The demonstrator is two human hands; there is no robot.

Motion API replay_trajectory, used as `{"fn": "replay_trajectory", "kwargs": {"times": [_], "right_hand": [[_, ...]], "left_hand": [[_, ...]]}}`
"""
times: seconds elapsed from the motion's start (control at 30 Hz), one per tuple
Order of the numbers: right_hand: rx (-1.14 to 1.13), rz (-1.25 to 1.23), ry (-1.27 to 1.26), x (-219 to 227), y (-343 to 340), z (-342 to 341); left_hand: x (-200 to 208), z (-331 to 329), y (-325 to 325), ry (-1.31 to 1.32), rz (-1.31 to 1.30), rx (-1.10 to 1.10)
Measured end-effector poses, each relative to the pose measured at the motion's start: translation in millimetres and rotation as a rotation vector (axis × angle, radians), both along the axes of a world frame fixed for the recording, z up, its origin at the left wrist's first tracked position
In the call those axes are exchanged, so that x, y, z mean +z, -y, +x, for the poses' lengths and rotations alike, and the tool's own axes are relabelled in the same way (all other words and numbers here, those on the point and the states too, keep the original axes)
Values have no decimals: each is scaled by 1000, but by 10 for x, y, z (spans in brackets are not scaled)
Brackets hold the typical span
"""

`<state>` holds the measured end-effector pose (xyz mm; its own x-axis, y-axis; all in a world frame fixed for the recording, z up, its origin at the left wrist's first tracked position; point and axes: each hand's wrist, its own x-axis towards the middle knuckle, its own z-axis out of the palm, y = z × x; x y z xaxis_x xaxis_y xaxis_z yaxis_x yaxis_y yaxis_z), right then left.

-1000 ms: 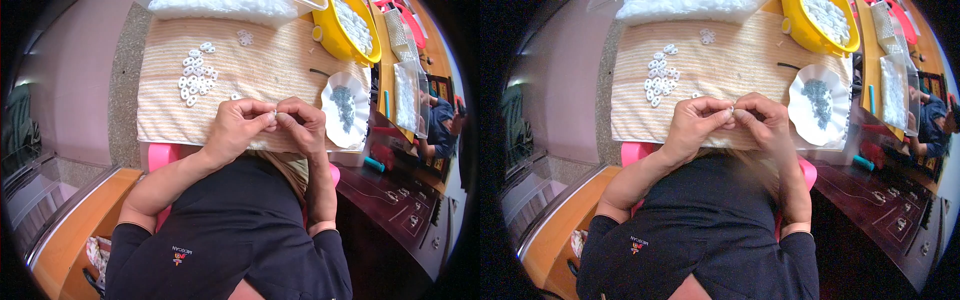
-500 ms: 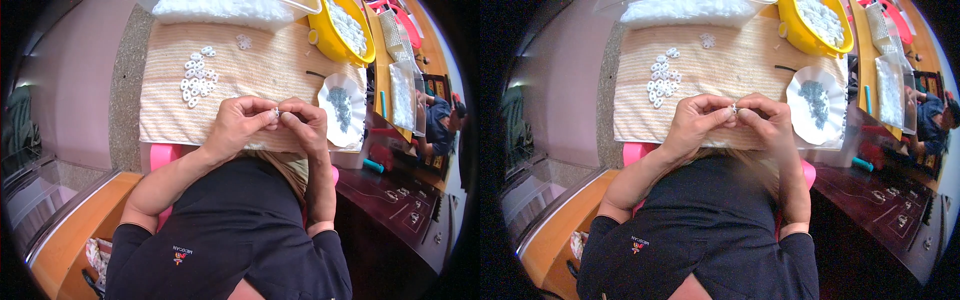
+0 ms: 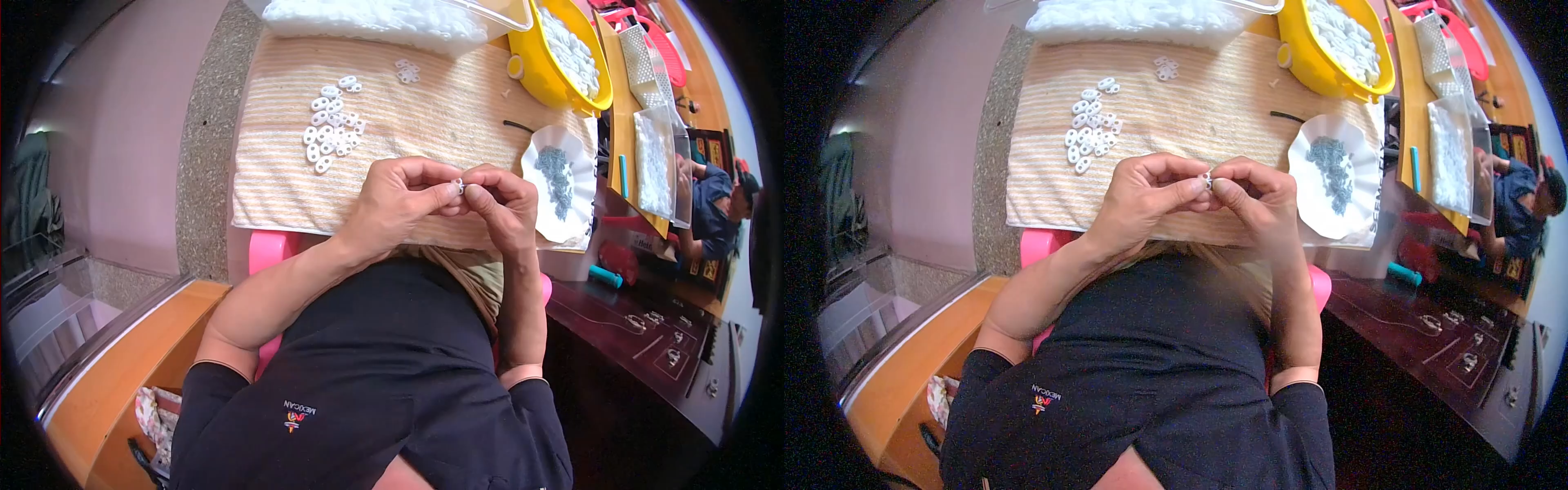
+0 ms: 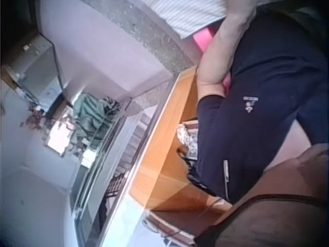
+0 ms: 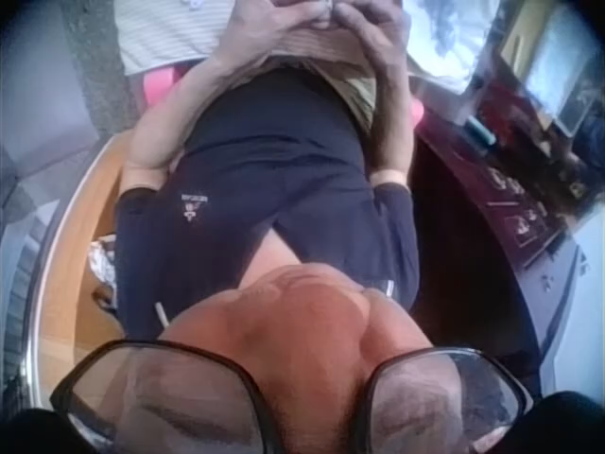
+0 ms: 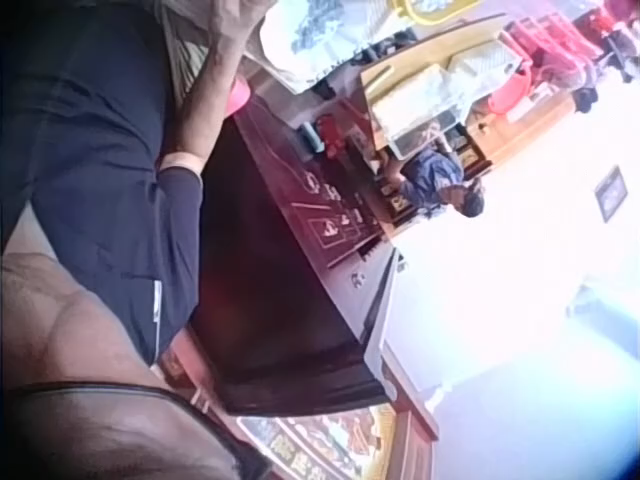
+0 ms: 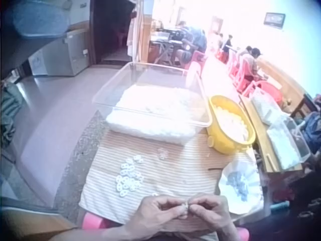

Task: Manually assembling small white plastic components by inserting tiny blue pins into them.

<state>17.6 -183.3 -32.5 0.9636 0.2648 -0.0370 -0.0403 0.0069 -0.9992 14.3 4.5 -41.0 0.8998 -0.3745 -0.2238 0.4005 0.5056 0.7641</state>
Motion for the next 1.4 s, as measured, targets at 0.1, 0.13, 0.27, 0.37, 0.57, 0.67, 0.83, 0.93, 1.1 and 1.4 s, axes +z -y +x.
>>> {"fn": "replay_trajectory", "kwargs": {"times": [0.1,0.13,0.27,0.37,0.57,0.67,0.83,0.93,1.1,1.4], "right_hand": [[-8,-31,21,26,-20,0],[-13,-33,28,32,-27,-1],[-13,-11,22,-5,-42,-5],[-66,-49,-24,-30,-61,-36],[-98,33,-52,-8,-32,-78],[-111,87,-64,-17,-12,-93],[-82,167,-38,66,-10,-36],[-54,53,-16,113,-83,48],[-39,-135,52,121,-202,122],[127,-573,269,280,-482,245]], "left_hand": [[10,1,-4,4,22,-2],[8,1,-5,4,22,-2],[3,-1,-13,28,28,9],[-9,-10,-15,33,30,14],[27,-40,20,-10,-2,8],[46,-52,19,5,-28,-2],[119,-46,-46,-11,-70,103],[236,37,-185,-5,-105,222],[330,215,-378,35,-237,384],[277,280,-545,177,-240,567]]}}
